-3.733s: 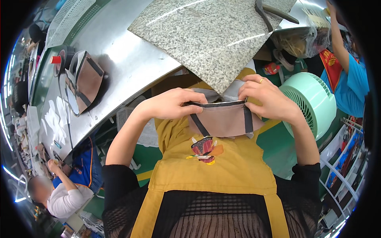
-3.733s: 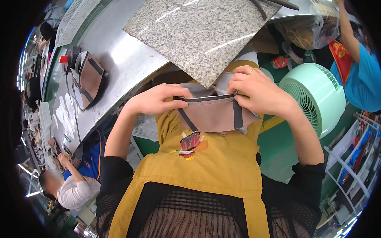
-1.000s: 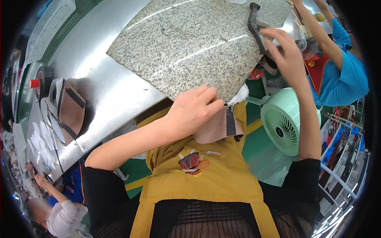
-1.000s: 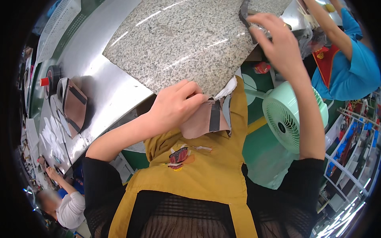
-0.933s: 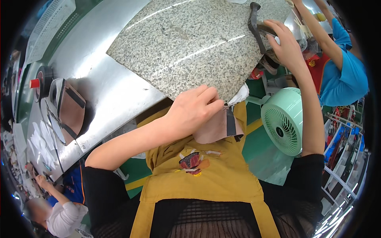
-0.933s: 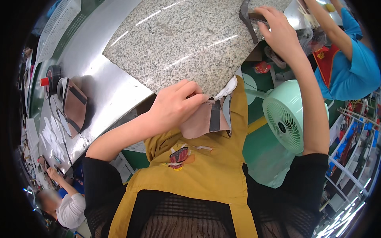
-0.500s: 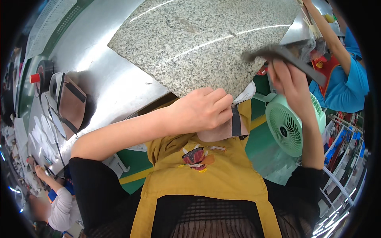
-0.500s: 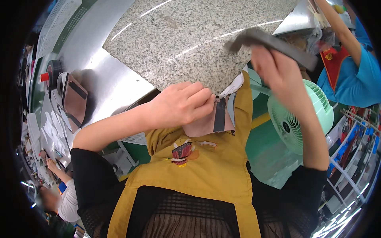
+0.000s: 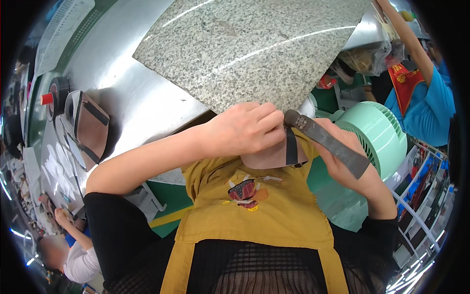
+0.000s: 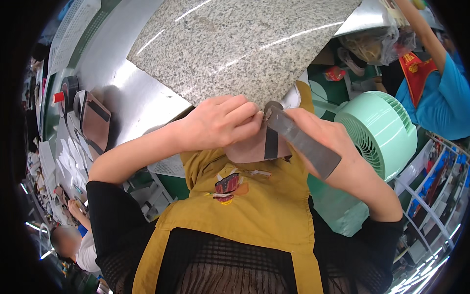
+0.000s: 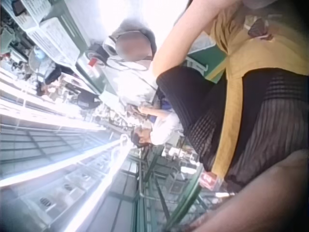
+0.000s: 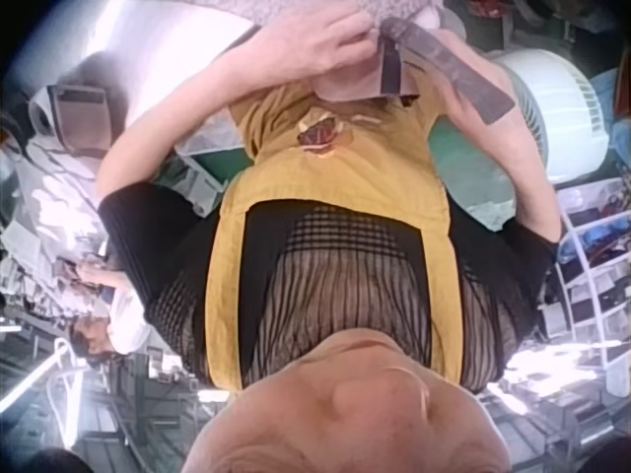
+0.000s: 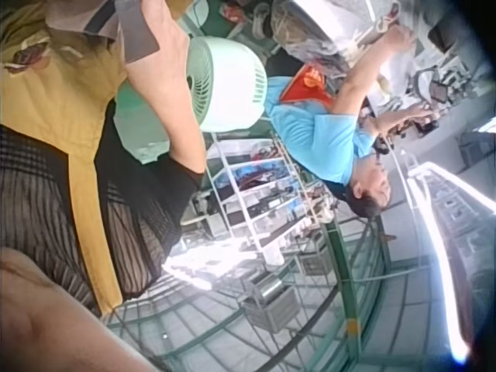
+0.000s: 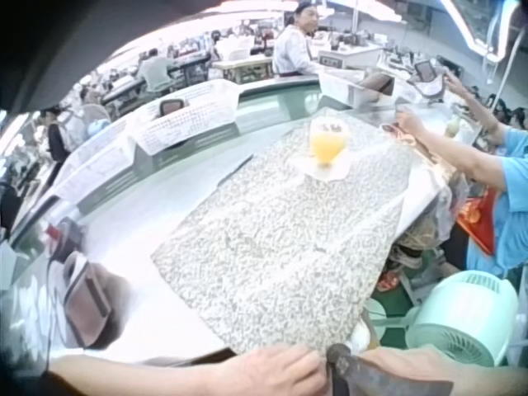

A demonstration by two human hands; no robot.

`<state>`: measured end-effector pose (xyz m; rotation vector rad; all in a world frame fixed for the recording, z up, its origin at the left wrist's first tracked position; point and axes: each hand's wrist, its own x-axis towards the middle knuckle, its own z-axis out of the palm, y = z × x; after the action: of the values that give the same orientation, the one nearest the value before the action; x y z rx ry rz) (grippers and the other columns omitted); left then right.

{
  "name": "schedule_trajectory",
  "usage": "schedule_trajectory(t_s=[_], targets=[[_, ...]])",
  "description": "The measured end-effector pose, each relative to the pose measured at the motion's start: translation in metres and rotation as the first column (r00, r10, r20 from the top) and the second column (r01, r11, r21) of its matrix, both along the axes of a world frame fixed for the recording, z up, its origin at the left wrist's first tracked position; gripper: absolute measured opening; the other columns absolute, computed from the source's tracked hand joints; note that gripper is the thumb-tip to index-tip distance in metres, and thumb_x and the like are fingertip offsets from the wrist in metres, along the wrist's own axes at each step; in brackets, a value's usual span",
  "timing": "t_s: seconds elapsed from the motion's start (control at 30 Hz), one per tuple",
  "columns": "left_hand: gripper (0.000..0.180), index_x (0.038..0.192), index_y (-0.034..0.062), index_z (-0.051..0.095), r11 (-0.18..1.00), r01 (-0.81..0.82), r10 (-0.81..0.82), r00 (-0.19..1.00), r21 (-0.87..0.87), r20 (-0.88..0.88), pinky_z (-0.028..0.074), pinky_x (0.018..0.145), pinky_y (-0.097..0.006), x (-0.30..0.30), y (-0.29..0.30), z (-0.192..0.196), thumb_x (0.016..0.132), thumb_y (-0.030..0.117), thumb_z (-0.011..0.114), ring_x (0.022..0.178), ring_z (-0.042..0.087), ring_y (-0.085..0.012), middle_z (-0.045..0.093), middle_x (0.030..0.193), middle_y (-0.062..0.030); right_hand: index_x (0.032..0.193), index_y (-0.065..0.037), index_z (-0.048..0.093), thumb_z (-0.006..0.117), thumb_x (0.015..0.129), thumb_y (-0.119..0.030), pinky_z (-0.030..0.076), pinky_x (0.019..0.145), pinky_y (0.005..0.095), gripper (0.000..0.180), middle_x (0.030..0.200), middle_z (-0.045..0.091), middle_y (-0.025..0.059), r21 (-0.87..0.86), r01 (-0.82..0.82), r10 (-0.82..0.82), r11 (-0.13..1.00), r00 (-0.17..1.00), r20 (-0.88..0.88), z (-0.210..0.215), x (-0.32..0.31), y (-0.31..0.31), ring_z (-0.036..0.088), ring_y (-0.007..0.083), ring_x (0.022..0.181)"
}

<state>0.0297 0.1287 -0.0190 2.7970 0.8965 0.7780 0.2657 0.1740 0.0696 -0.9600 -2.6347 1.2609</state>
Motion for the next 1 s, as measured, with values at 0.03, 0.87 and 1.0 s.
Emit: schedule_trajectory(t_s=[0.03, 0.87, 1.0], targets=[[0.025, 0.093, 0.0035, 0.057, 1.0, -0.003, 0.003, 1.0, 0.003, -0.003, 0.047, 0.058, -0.027, 0.0, 0.001, 0.001, 0.069, 0.01, 0.061, 0.077, 0.054, -0.0166, 0.049, 0.089, -0.0047, 0.117, -0.002, 0.052, 0.059, 0.083, 0.0, 0.051, 0.067, 0.0383, 0.034, 0.096, 0.061, 0.0154, -0.041, 0.03, -0.031, 0.999, 0.999, -0.009, -0.001, 0.004, 0.0, 0.063, 0.0357, 0.084], [0.026, 0.094, 0.0088, 0.063, 0.98, -0.196, 0.196, 0.981, 0.027, 0.001, 0.044, 0.08, -0.035, -0.003, -0.011, 0.003, 0.068, 0.01, 0.063, 0.084, 0.054, -0.0184, 0.053, 0.085, -0.002, 0.115, -0.001, 0.05, 0.061, 0.078, -0.001, 0.05, 0.066, 0.0381, 0.039, 0.092, 0.06, 0.0152, 0.017, 0.023, -0.023, 1.0, 0.999, -0.027, 0.005, -0.005, -0.007, 0.063, 0.034, 0.081], [0.019, 0.091, 0.0113, 0.064, 0.943, -0.248, 0.276, 0.956, -0.223, 0.105, 0.04, 0.089, -0.04, -0.008, -0.012, 0.007, 0.072, 0.009, 0.065, 0.086, 0.053, -0.0185, 0.054, 0.085, -0.0007, 0.116, -0.002, 0.049, 0.06, 0.077, -0.003, 0.049, 0.063, 0.039, 0.04, 0.094, 0.06, 0.0148, 0.006, -0.044, 0.044, 0.999, 0.997, 0.06, -0.004, -0.006, -0.01, 0.063, 0.0336, 0.081]])
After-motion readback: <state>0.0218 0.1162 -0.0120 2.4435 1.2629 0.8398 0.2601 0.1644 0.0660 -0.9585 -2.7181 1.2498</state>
